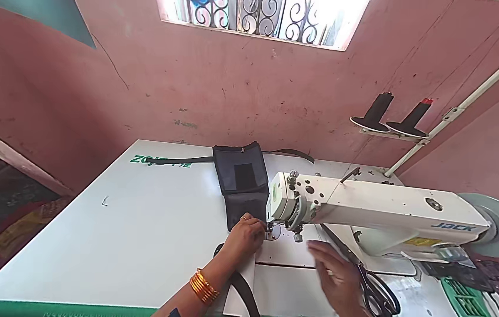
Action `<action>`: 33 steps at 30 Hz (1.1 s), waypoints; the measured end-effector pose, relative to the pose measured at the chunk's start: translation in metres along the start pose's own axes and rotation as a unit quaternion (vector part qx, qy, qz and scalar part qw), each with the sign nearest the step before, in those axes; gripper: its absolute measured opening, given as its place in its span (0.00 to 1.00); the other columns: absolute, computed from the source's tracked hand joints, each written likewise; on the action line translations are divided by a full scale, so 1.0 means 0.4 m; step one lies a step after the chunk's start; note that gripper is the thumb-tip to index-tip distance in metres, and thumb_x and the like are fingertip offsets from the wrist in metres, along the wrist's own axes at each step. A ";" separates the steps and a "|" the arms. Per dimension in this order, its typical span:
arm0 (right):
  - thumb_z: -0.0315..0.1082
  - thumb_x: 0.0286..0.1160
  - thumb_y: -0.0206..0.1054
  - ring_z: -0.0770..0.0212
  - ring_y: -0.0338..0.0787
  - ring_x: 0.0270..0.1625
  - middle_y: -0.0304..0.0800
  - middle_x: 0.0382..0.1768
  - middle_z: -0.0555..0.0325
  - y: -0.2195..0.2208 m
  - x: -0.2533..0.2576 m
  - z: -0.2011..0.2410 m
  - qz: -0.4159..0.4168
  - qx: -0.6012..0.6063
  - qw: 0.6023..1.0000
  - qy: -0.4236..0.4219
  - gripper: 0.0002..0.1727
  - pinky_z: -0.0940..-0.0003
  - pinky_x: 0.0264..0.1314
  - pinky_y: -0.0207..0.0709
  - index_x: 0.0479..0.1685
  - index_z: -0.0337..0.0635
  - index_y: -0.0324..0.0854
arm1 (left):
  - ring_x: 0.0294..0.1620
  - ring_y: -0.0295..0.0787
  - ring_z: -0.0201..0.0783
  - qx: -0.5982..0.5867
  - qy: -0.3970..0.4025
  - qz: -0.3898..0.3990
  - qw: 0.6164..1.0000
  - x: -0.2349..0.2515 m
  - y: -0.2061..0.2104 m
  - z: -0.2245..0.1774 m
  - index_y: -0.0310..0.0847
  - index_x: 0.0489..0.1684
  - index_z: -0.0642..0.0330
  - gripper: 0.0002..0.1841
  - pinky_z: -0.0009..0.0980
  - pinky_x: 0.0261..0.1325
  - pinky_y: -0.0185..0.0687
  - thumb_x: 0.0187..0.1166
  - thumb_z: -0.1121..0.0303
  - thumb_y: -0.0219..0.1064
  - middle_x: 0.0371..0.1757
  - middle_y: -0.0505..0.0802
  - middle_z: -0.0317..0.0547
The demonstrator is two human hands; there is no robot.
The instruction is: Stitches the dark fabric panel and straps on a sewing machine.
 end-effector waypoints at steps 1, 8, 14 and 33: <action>0.26 0.74 0.60 0.62 0.92 0.61 0.96 0.49 0.48 -0.068 -0.003 -0.006 -0.036 -0.072 0.997 0.008 0.12 0.70 0.68 0.83 0.37 0.34 0.92 | 0.55 0.92 0.45 0.000 -0.006 -0.007 1.000 0.002 0.000 0.002 0.95 0.37 0.59 0.09 0.39 0.63 0.84 0.69 0.75 0.67 0.50 0.98 0.43; 0.23 0.83 0.54 0.18 0.75 0.77 0.79 0.69 0.17 -0.301 -0.024 -0.135 0.012 -0.419 0.882 0.215 0.19 0.26 0.83 0.57 0.62 0.14 0.81 | 0.55 0.91 0.47 -0.002 -0.025 0.012 1.000 0.010 -0.001 0.003 0.97 0.41 0.60 0.10 0.41 0.63 0.83 0.69 0.75 0.68 0.49 0.97 0.45; 0.26 0.86 0.53 0.23 0.76 0.79 0.79 0.71 0.21 -0.273 -0.091 -0.177 0.080 -0.361 0.882 0.292 0.21 0.24 0.87 0.48 0.67 0.18 0.80 | 0.54 0.92 0.48 -0.023 -0.021 0.017 0.999 0.005 -0.001 0.002 0.97 0.38 0.61 0.10 0.42 0.63 0.83 0.69 0.76 0.67 0.47 0.98 0.47; 0.26 0.80 0.57 0.17 0.76 0.76 0.81 0.68 0.19 -0.323 -0.055 -0.111 -0.043 -0.327 0.931 0.159 0.20 0.23 0.83 0.55 0.59 0.15 0.83 | 0.56 0.91 0.50 -0.037 -0.003 0.049 0.998 -0.044 -0.011 -0.030 0.97 0.38 0.63 0.11 0.42 0.65 0.82 0.69 0.79 0.66 0.48 0.98 0.49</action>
Point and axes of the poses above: each hand's wrist, its own x-axis towards the middle knuckle, its own y-axis out of the palm, z = x × y, the point moved 3 cm from there along x, towards the middle knuckle
